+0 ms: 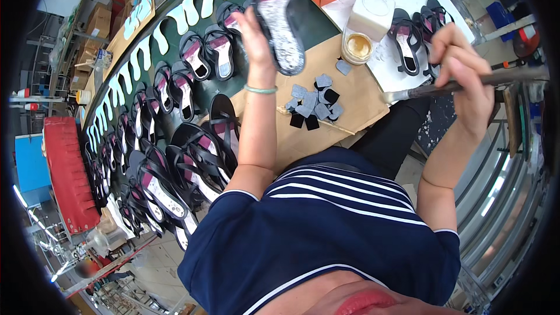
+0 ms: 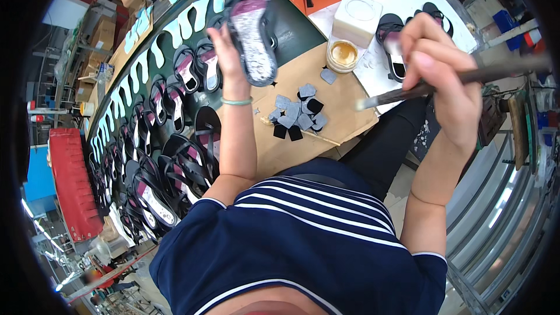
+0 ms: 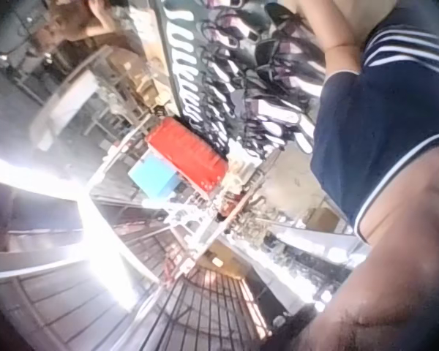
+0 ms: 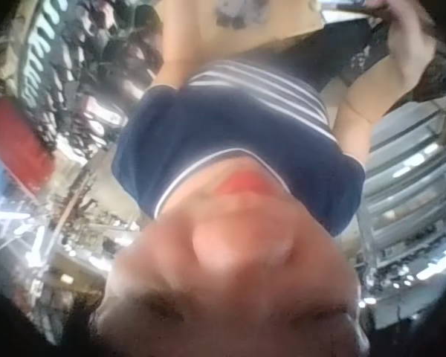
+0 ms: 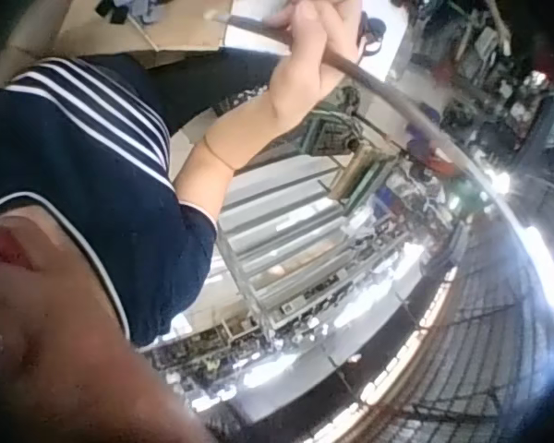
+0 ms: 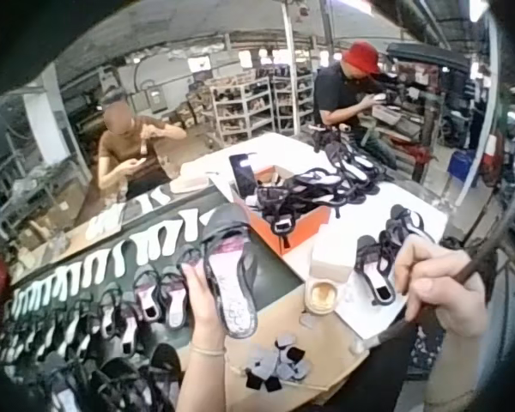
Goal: The recorder is applying a liquid adhesive using a brush to the inner sole area of a shoe component in a manufacturing setting.
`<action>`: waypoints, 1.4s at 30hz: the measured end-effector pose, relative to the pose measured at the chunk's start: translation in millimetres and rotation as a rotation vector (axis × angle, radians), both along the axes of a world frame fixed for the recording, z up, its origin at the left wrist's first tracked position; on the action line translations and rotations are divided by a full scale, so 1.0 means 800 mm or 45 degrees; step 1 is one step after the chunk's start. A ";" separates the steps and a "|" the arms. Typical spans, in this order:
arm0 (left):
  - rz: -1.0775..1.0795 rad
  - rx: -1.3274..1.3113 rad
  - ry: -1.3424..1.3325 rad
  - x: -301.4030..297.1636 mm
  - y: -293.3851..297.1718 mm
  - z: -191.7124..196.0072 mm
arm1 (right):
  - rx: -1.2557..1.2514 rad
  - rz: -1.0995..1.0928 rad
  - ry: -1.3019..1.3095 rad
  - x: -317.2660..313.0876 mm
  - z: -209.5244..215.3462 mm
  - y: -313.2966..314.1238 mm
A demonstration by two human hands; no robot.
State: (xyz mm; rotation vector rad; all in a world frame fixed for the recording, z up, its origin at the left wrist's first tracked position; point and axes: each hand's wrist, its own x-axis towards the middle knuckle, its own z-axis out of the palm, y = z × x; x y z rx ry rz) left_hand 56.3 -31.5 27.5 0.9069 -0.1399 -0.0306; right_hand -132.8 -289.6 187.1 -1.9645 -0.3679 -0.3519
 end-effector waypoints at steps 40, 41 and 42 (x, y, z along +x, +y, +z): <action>-0.351 0.232 -0.019 -0.022 0.012 0.002 | -0.463 0.671 0.353 0.137 -0.055 0.144; -0.339 0.271 0.033 -0.028 0.009 0.012 | -0.399 0.660 0.450 0.137 -0.054 0.144; -0.319 0.312 0.088 -0.032 0.010 0.016 | -0.400 0.662 0.451 0.137 -0.050 0.147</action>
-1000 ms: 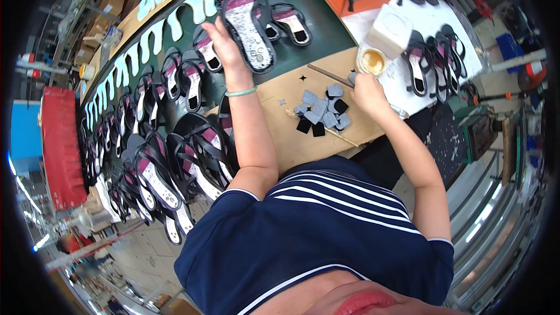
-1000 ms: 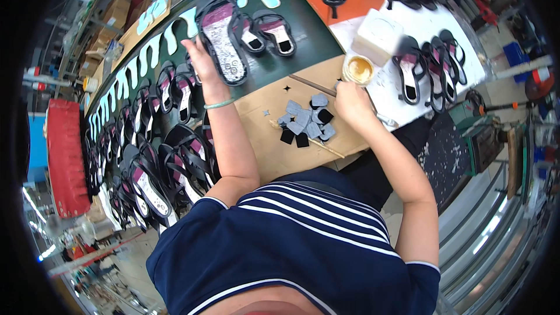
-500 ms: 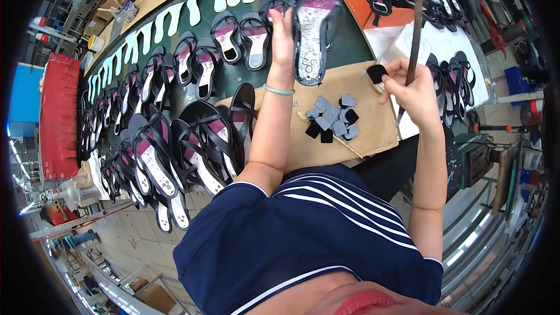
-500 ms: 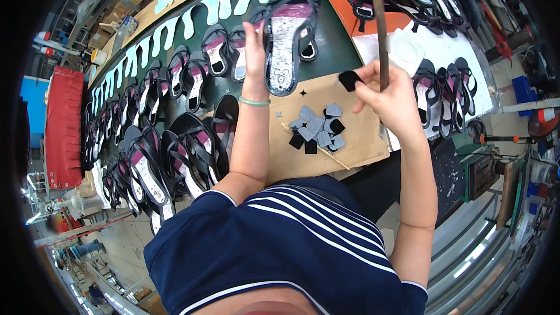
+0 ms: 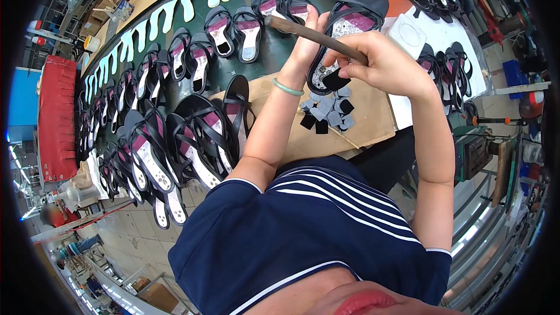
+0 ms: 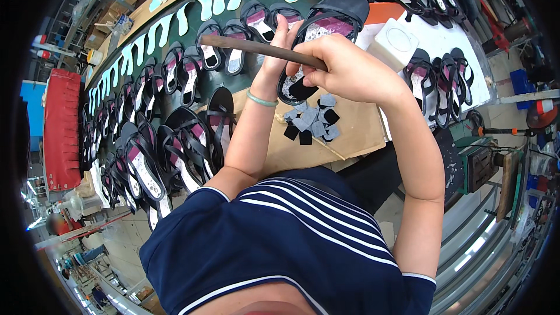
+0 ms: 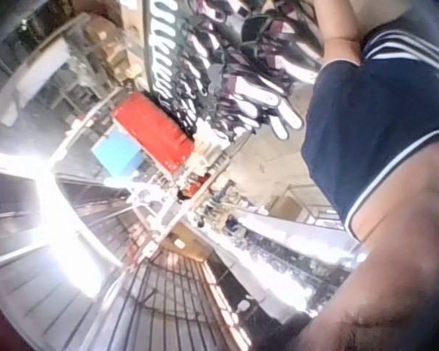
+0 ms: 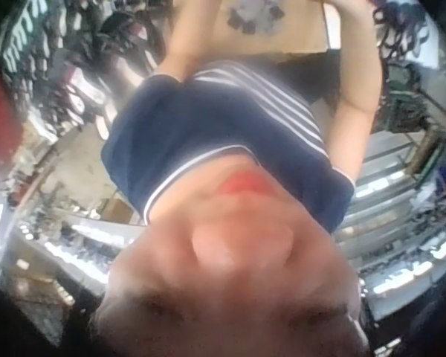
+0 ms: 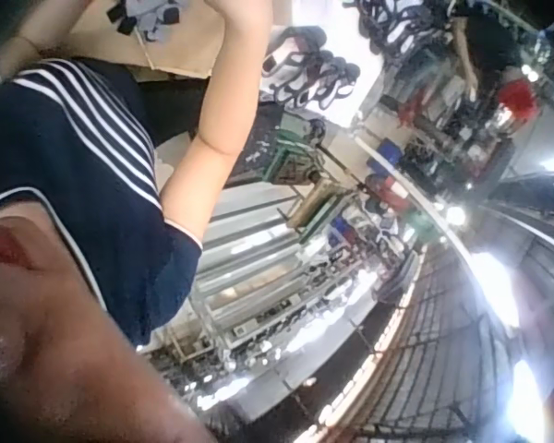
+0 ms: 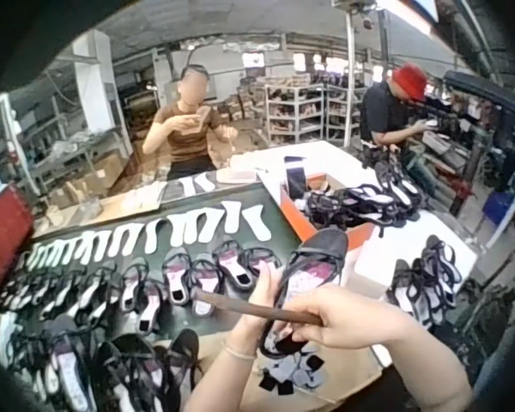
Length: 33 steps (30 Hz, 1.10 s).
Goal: The recorder is applying a liquid adhesive using a brush to the inner sole area of a shoe component in a manufacturing setting.
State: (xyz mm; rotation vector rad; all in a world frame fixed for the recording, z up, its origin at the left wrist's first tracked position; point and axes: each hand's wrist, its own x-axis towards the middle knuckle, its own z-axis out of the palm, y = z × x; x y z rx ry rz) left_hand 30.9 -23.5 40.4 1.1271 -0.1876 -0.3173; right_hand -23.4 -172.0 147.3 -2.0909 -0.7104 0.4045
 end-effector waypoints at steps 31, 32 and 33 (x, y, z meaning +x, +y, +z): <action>-0.238 -0.307 0.086 -0.011 -0.026 0.008 | 0.150 -0.334 -0.191 -0.028 0.054 -0.068; -0.166 -0.362 0.122 -0.010 -0.035 0.005 | 0.024 -0.170 -0.189 -0.022 0.049 -0.061; -0.074 -0.413 0.158 -0.009 -0.035 0.001 | 0.085 -0.104 -0.072 -0.017 0.035 -0.045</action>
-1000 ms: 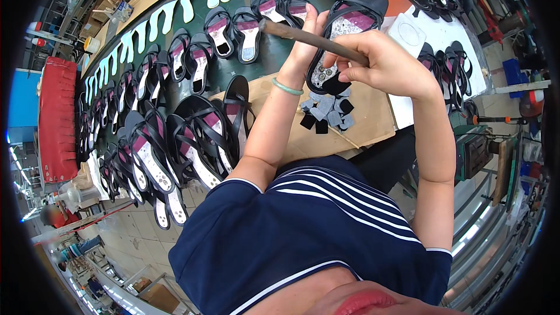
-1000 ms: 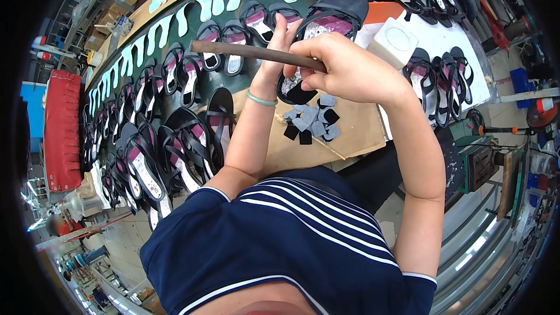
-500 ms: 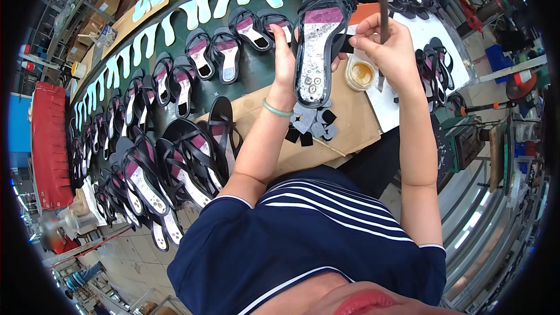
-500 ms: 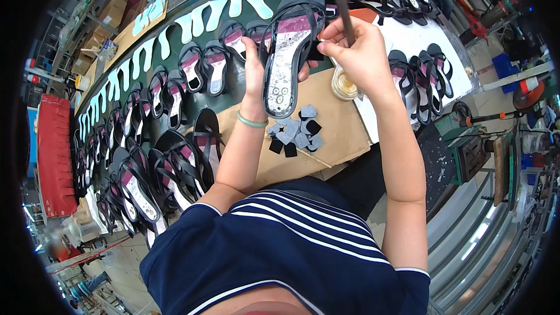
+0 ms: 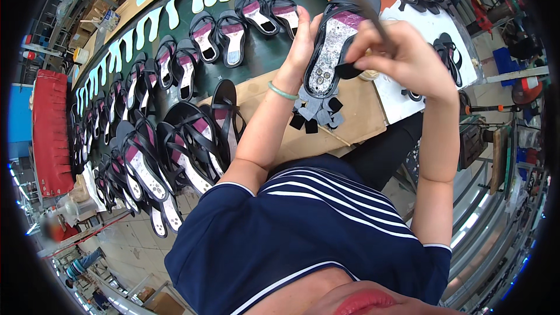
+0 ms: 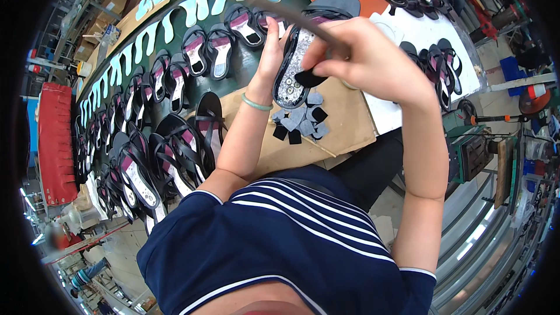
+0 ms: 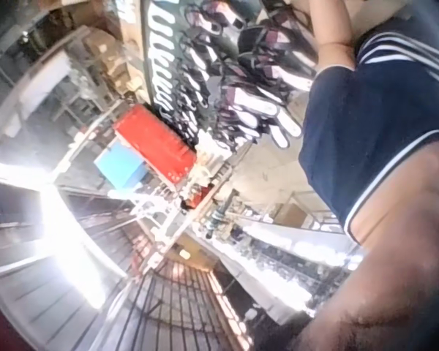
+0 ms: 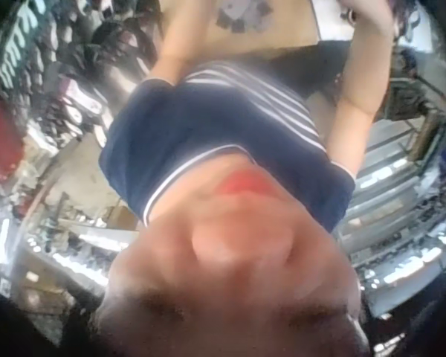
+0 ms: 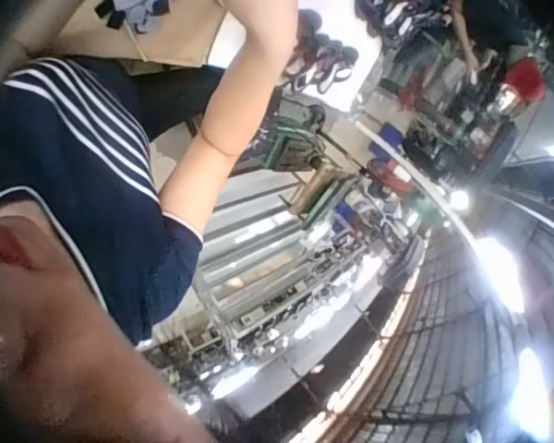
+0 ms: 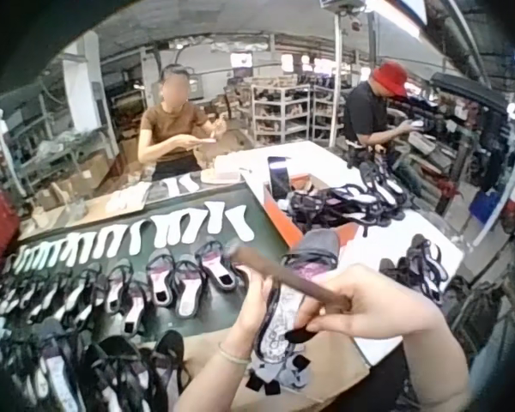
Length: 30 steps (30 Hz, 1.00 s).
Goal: The recorder is applying a liquid adhesive using a brush to the inner sole area of a shoe component in a manufacturing setting.
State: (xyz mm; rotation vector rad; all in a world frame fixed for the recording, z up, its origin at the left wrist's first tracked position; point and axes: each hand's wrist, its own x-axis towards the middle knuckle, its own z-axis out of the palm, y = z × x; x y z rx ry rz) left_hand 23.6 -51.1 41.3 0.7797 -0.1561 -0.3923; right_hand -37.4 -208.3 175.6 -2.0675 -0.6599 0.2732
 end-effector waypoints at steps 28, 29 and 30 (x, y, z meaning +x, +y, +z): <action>0.003 0.054 -0.158 0.012 0.025 -0.010 | 0.413 -0.528 -0.329 0.003 -0.036 0.014; 0.071 0.022 -0.196 0.011 0.027 -0.003 | 0.461 -0.581 -0.068 -0.004 -0.030 -0.004; 0.058 -0.016 -0.239 0.014 0.035 -0.004 | 0.506 -0.620 0.195 -0.012 -0.023 -0.014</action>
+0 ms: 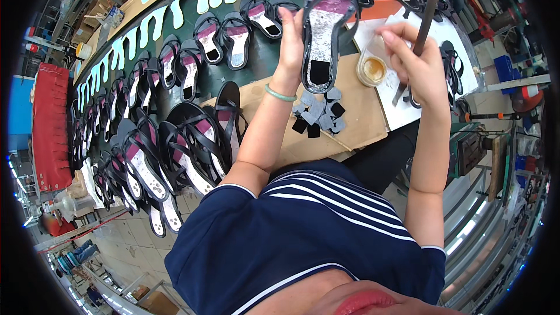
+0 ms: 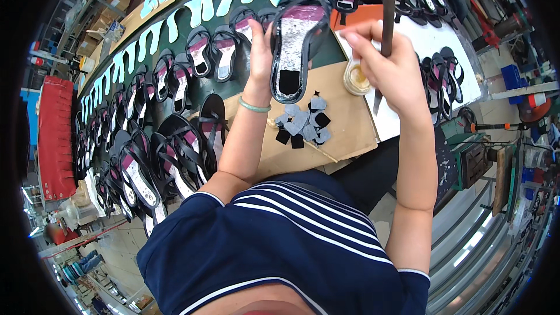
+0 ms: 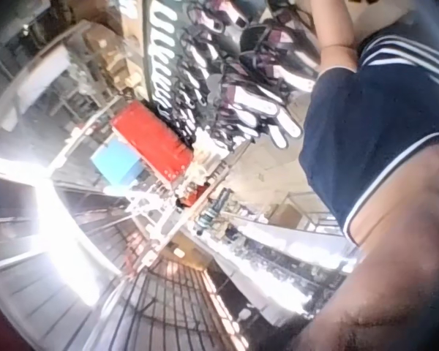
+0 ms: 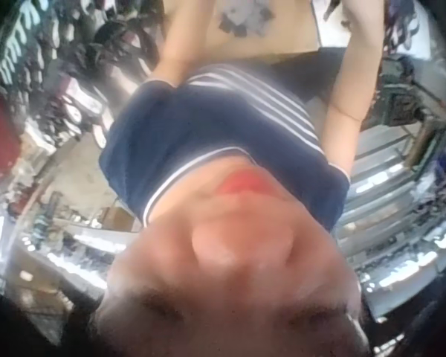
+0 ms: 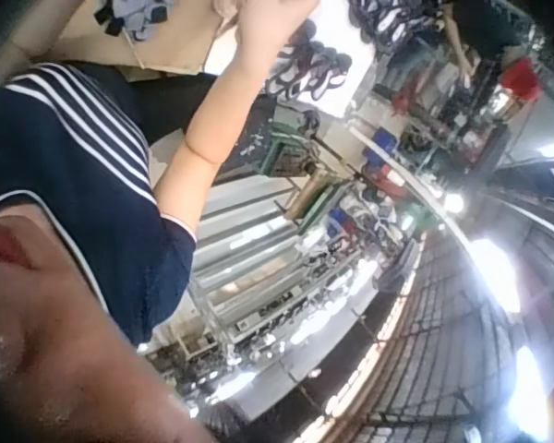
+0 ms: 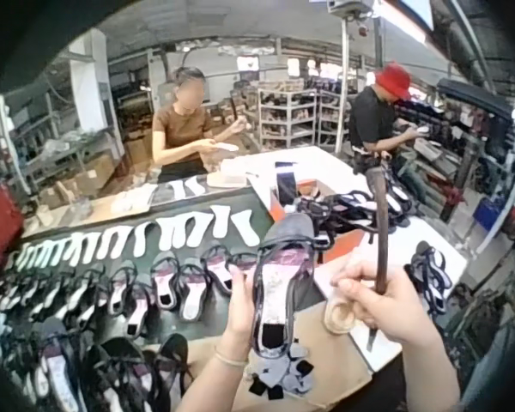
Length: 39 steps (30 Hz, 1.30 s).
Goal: The recorder is applying a liquid adhesive using a brush to the inner sole area of a shoe component in a manufacturing setting.
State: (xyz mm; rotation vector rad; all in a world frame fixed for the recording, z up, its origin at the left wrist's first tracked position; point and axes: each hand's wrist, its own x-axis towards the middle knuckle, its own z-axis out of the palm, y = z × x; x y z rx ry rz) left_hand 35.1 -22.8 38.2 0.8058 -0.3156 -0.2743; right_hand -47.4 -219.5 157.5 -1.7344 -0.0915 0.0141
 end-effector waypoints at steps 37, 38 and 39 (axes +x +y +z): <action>0.085 0.441 -0.063 -0.023 0.003 0.044 | 0.099 0.001 -0.017 -0.013 -0.074 0.009; 0.101 0.443 -0.093 -0.023 0.003 0.044 | 0.104 0.007 -0.028 -0.013 -0.074 0.009; 0.101 0.444 -0.092 -0.024 0.002 0.042 | 0.109 0.014 -0.039 -0.013 -0.074 0.009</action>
